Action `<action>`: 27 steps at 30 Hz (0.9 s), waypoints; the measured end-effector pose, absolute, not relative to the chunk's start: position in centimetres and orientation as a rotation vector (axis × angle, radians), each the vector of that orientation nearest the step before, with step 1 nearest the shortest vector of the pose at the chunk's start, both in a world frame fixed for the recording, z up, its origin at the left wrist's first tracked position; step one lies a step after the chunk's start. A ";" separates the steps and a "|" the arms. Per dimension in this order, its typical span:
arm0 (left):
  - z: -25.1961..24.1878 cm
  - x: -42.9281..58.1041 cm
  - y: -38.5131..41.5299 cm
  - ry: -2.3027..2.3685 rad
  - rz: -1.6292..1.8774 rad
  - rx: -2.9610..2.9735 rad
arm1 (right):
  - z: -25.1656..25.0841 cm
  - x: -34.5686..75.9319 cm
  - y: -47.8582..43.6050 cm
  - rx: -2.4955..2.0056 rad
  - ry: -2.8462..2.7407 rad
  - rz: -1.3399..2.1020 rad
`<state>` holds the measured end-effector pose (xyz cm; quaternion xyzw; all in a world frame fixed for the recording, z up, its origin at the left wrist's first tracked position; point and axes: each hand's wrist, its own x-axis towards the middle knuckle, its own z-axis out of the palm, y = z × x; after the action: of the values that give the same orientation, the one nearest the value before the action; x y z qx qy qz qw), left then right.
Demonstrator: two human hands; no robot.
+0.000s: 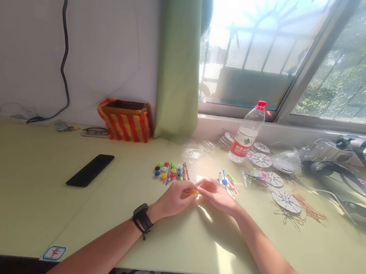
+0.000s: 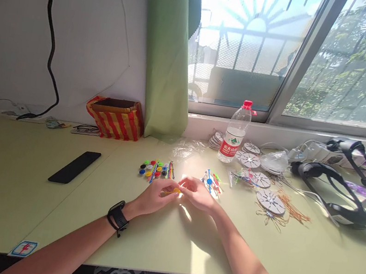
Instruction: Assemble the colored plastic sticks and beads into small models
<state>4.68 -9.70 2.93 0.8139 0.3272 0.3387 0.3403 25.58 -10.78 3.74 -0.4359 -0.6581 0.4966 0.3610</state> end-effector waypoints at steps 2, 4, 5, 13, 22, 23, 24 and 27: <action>2.8 4.7 -9.7 0.846 0.895 2.105 | 3.9 25.5 -10.8 -1.121 -1.687 1.294; 2.6 4.7 -9.6 0.849 0.901 2.092 | 4.2 25.4 -10.9 -1.103 -1.693 1.292; 2.6 4.6 -9.6 0.852 0.902 2.086 | 4.3 25.4 -10.9 -1.091 -1.701 1.281; 2.5 4.7 -9.3 0.916 0.966 2.066 | 4.2 25.6 -10.8 -1.141 -1.714 1.245; 2.0 4.6 -9.1 0.866 0.969 2.022 | 3.9 25.7 -10.8 -1.086 -1.698 1.306; 2.0 4.6 -9.1 0.857 0.968 2.020 | 3.9 25.7 -10.9 -1.079 -1.697 1.323; 1.9 4.6 -9.1 0.851 0.967 2.016 | 3.9 25.7 -10.9 -1.071 -1.697 1.335; 1.9 4.6 -9.0 0.861 0.965 2.002 | 3.8 25.6 -11.0 -1.061 -1.701 1.360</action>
<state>4.62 -9.05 1.92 0.7804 0.3356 0.3761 0.3700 25.62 -10.96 3.78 -0.4099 -0.6572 0.5256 0.3521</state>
